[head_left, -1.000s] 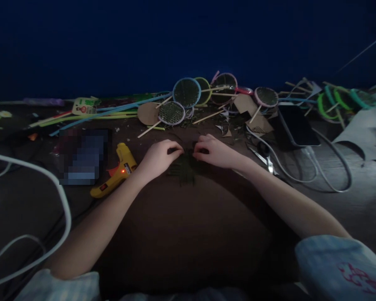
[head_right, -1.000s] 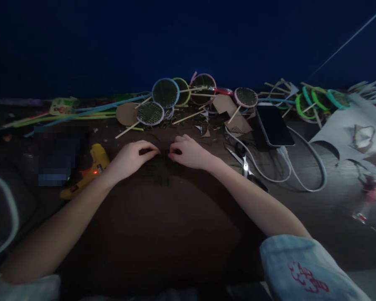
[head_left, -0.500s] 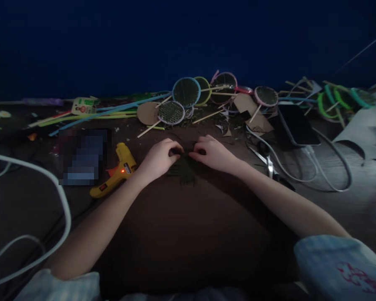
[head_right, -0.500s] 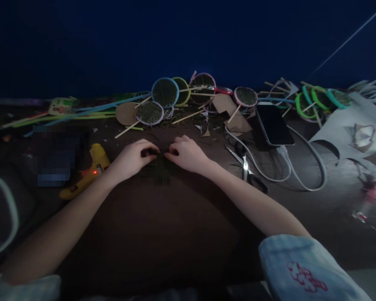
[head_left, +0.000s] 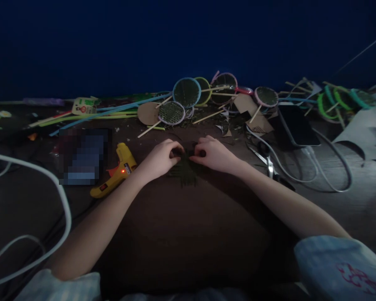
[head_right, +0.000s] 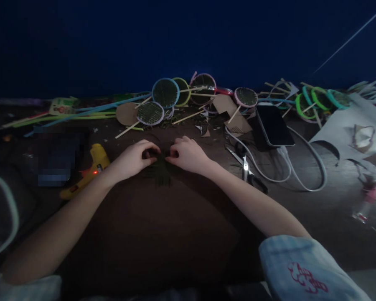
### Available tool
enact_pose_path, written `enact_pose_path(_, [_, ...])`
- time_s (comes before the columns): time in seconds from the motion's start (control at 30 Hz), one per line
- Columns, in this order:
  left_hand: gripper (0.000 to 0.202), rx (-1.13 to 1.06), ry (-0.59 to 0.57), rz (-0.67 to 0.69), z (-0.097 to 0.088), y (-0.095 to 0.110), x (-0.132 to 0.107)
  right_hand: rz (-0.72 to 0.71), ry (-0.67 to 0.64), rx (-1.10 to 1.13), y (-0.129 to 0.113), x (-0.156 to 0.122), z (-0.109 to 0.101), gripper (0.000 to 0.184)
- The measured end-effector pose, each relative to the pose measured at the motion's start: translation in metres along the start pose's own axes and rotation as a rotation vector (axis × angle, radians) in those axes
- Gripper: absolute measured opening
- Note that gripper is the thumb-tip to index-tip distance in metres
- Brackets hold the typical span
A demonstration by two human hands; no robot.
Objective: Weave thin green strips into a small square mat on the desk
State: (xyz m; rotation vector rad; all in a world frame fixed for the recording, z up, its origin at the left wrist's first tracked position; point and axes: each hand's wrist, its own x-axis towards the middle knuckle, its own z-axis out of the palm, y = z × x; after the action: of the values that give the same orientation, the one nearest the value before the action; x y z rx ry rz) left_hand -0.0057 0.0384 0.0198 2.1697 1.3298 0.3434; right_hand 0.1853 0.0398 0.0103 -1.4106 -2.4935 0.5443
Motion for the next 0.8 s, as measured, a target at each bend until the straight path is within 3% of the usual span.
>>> enact_pose_path(0.8, [0.021, -0.048, -0.044, 0.017, -0.0036, -0.0040, 0.0006, -0.019, -0.022, 0.017, 0.0015, 0.0003, -0.0019, 0.021])
